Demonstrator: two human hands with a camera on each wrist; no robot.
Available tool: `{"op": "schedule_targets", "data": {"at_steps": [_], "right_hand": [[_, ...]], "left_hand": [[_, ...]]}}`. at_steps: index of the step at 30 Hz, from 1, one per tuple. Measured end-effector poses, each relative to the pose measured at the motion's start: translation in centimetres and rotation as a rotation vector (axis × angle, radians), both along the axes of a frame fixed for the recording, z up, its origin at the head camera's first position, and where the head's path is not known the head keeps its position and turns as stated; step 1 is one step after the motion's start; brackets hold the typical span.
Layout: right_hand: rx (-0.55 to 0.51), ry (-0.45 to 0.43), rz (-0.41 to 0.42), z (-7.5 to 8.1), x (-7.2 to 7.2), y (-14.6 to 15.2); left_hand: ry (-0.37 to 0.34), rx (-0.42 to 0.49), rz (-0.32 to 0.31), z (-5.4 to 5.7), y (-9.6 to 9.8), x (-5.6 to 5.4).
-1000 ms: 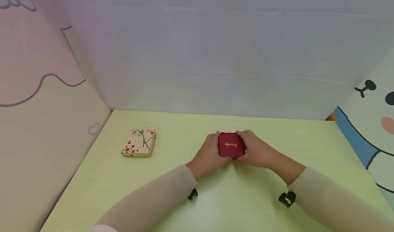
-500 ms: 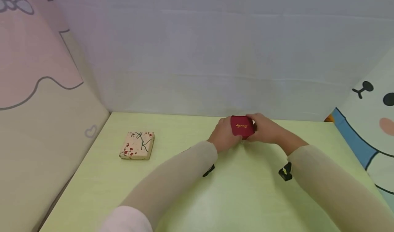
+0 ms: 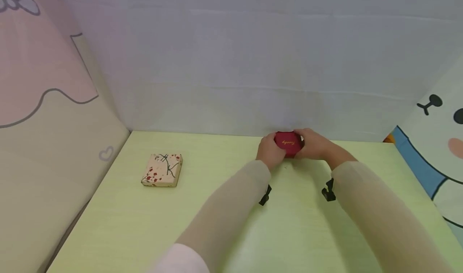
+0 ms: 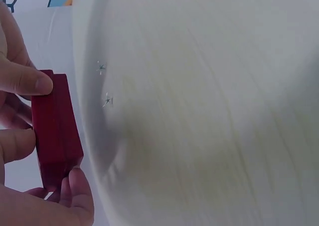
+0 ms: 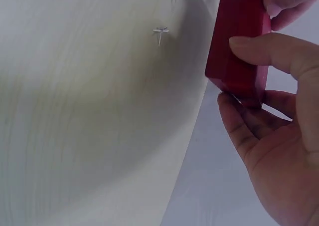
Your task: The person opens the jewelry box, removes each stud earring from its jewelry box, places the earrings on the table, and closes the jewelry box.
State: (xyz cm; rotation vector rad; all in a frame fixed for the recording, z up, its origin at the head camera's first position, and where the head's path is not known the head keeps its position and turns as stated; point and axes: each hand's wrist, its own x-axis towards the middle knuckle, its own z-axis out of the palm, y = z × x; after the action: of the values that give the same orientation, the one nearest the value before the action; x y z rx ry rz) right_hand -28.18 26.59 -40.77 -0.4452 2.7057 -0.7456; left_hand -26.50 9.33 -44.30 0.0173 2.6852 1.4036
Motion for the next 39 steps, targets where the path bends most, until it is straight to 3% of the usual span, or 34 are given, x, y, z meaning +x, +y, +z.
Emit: {"op": "schedule_targets", "data": {"at_steps": [4, 9, 12, 28, 34, 39], "right_hand": [[0.013, -0.018, -0.019, -0.9, -0.2, -0.1], [0.065, -0.065, -0.042, -2.6, -0.4, -0.5], [0.093, -0.08, -0.053, -3.2, -0.5, -0.8], [0.183, -0.075, -0.05, -2.1, -0.6, -0.8], [0.199, -0.073, -0.055, -1.9, -0.8, -0.8], [0.222, -0.106, -0.069, -1.4, -0.8, -0.7]], "left_hand": [[-0.015, 0.001, 0.02, -1.1, 0.5, 0.0], [-0.032, -0.073, 0.004, -2.9, 0.6, 0.0], [-0.033, -0.099, -0.005, -3.4, 0.7, 0.1], [-0.051, -0.171, -0.018, -2.6, 1.4, 0.3], [-0.054, -0.147, -0.017, -2.1, 1.3, 0.3], [-0.015, -0.126, -0.009, -1.9, 0.9, 0.2]]}}
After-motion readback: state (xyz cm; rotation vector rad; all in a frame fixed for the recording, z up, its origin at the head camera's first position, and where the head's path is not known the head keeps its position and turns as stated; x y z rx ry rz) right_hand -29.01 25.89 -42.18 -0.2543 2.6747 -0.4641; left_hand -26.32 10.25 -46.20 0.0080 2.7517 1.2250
